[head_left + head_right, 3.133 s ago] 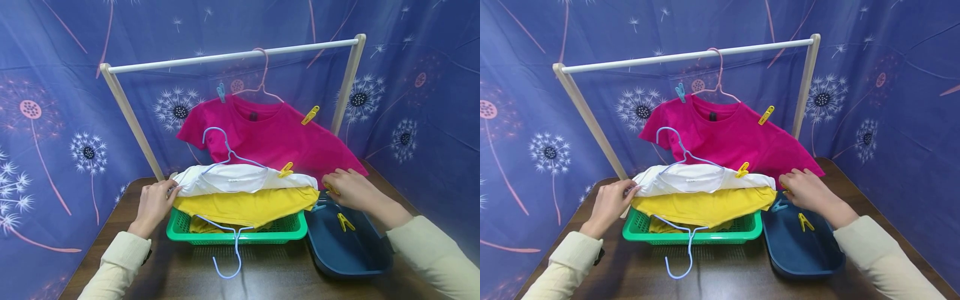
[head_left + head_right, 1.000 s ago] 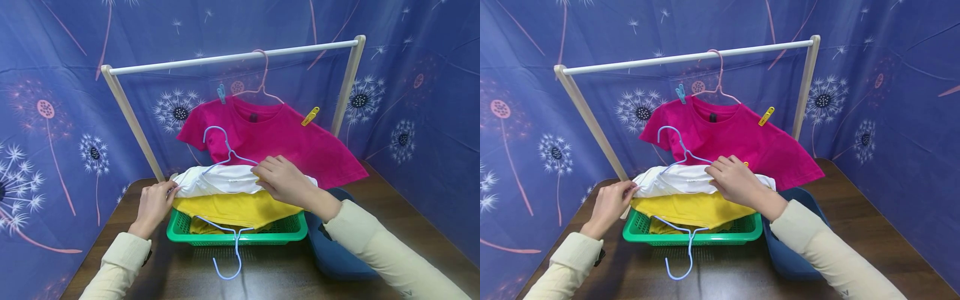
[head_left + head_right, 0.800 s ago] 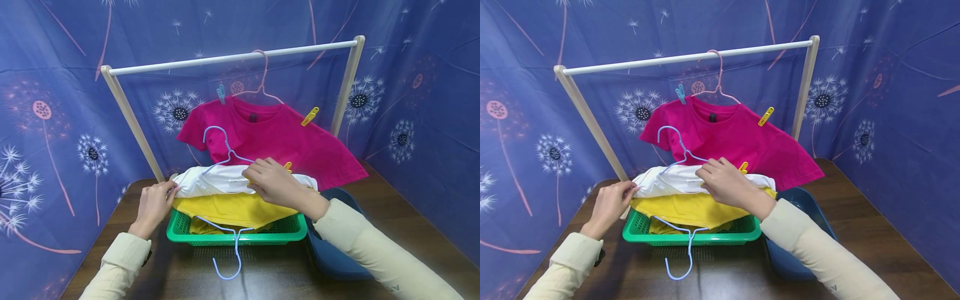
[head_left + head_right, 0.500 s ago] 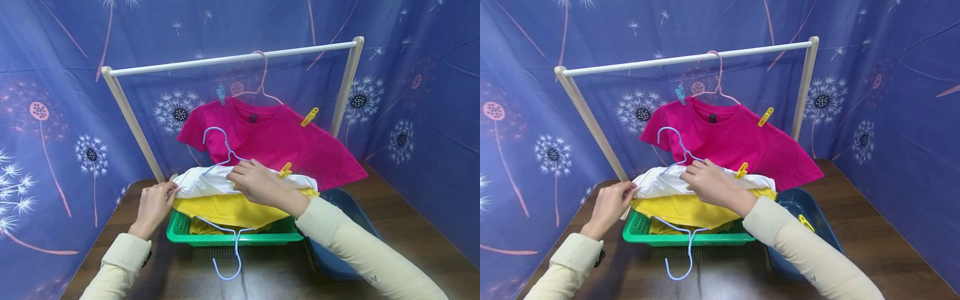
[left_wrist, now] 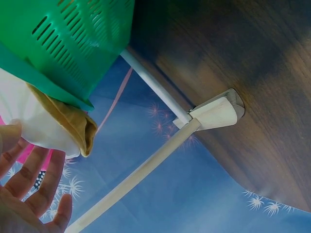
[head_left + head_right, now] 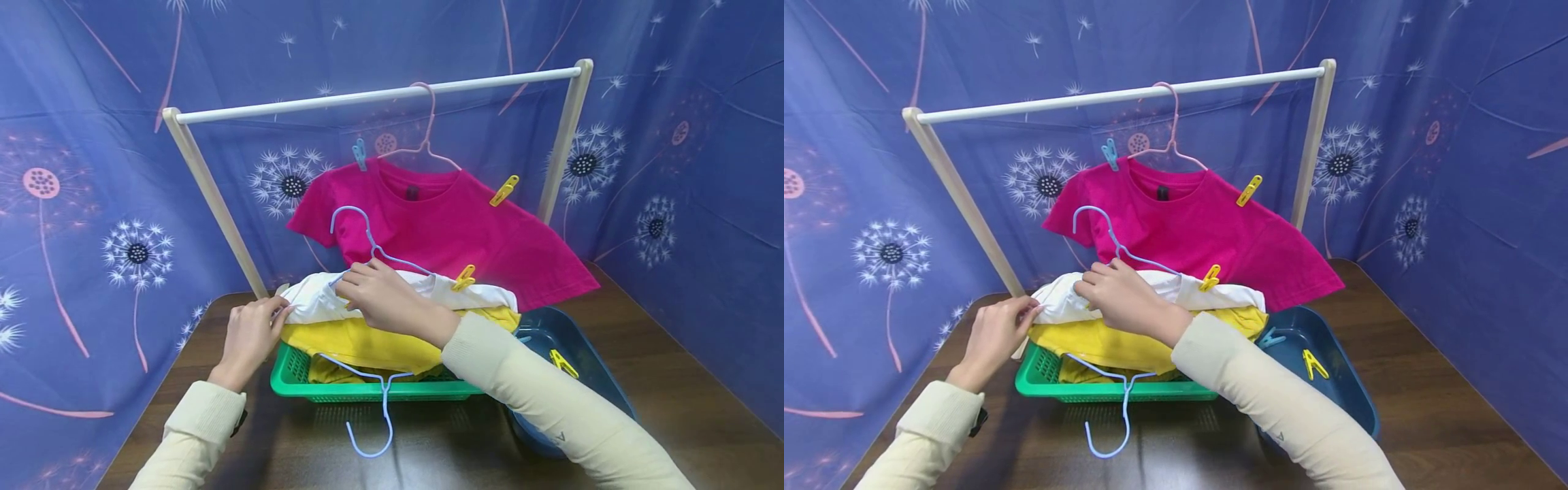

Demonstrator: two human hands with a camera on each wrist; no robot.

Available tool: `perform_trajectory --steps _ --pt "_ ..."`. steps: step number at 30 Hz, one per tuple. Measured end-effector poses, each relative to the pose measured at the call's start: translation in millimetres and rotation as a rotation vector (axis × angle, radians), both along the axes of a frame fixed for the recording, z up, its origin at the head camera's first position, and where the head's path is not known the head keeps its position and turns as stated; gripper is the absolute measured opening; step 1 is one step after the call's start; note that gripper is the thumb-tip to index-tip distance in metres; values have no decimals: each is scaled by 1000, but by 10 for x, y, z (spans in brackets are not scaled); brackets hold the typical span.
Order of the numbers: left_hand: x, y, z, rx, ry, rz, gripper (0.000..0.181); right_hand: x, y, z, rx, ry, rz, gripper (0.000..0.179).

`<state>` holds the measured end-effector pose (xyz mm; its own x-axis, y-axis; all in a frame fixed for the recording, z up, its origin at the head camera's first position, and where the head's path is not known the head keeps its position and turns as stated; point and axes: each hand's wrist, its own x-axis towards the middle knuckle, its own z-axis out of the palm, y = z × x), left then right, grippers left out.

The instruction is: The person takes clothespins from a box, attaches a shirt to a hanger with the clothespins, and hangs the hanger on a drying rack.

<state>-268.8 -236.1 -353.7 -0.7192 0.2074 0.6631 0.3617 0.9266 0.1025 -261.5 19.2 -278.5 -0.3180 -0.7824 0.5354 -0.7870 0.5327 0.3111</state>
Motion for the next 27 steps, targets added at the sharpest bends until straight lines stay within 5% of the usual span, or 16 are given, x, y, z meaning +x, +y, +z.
perform_trajectory --steps 14,27 --pt "-12 -14 -7 -3 22 -4 9 -135 -403 157 -69 -70 19 8" --pt "-21 -22 -33 -1 35 -20 7 -283 -628 133 -93 -110 -31 7"
